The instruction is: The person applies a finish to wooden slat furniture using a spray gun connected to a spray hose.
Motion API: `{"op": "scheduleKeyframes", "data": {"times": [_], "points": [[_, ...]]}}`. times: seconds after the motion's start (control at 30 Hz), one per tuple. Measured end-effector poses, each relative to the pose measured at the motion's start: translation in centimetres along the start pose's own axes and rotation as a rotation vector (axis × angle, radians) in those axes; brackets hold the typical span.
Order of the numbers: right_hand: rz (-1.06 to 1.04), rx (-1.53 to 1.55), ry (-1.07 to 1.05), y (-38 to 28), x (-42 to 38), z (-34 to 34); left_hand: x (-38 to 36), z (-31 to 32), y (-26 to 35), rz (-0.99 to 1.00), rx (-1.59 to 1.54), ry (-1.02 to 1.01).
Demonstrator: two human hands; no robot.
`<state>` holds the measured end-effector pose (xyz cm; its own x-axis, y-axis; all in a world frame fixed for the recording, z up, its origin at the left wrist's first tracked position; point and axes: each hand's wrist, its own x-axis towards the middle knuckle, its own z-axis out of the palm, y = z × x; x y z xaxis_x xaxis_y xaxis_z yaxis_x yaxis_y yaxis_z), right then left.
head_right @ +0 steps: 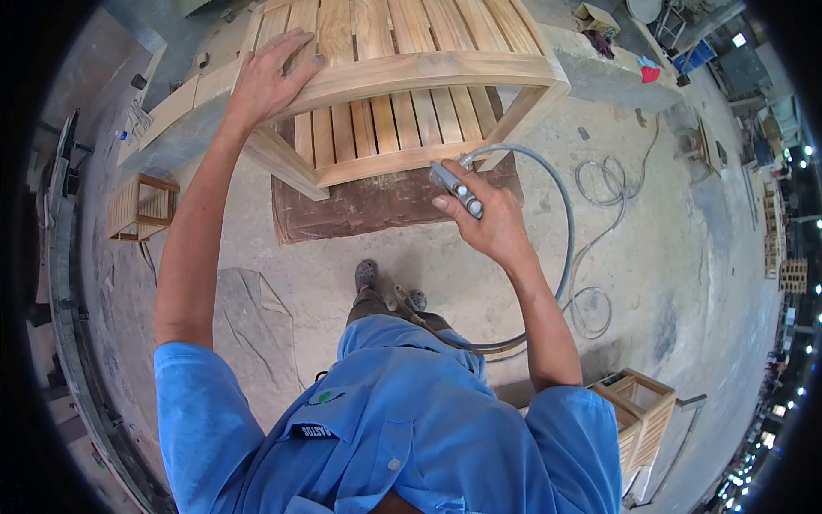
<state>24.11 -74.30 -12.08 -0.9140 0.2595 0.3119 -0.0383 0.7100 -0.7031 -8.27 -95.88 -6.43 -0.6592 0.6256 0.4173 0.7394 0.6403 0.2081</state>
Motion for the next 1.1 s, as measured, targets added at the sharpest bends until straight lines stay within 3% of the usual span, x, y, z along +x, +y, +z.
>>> {"op": "scheduleKeyframes", "data": {"times": [0.3,0.43,0.5,0.73,0.83,0.9,1.03,1.1], "points": [[0.125,-0.006,0.162,-0.8,2.7,-0.8,0.2,0.4,-0.5,0.012,-0.016,0.017],[0.106,-0.007,0.168,0.2,0.5,-0.9,0.3,0.4,-0.8,0.021,-0.016,0.008],[0.223,-0.039,0.043,-0.1,-1.4,-1.6,0.1,0.5,-0.8,0.022,-0.014,0.012],[0.200,-0.017,0.119,-0.1,0.8,-1.6,0.2,0.3,-0.4,0.027,0.011,0.020],[0.070,-0.069,0.248,0.3,2.6,-1.5,0.2,0.4,-0.8,0.029,0.003,0.010],[0.169,-0.017,0.181,0.4,3.0,-1.7,0.3,0.4,-0.7,0.032,-0.014,0.002],[0.120,-0.060,0.159,1.0,-0.3,-2.0,0.2,0.5,-0.9,0.025,-0.007,0.011],[0.197,-0.087,0.095,1.0,-1.7,-2.5,0.4,0.5,-0.6,0.038,-0.021,0.016]]}}
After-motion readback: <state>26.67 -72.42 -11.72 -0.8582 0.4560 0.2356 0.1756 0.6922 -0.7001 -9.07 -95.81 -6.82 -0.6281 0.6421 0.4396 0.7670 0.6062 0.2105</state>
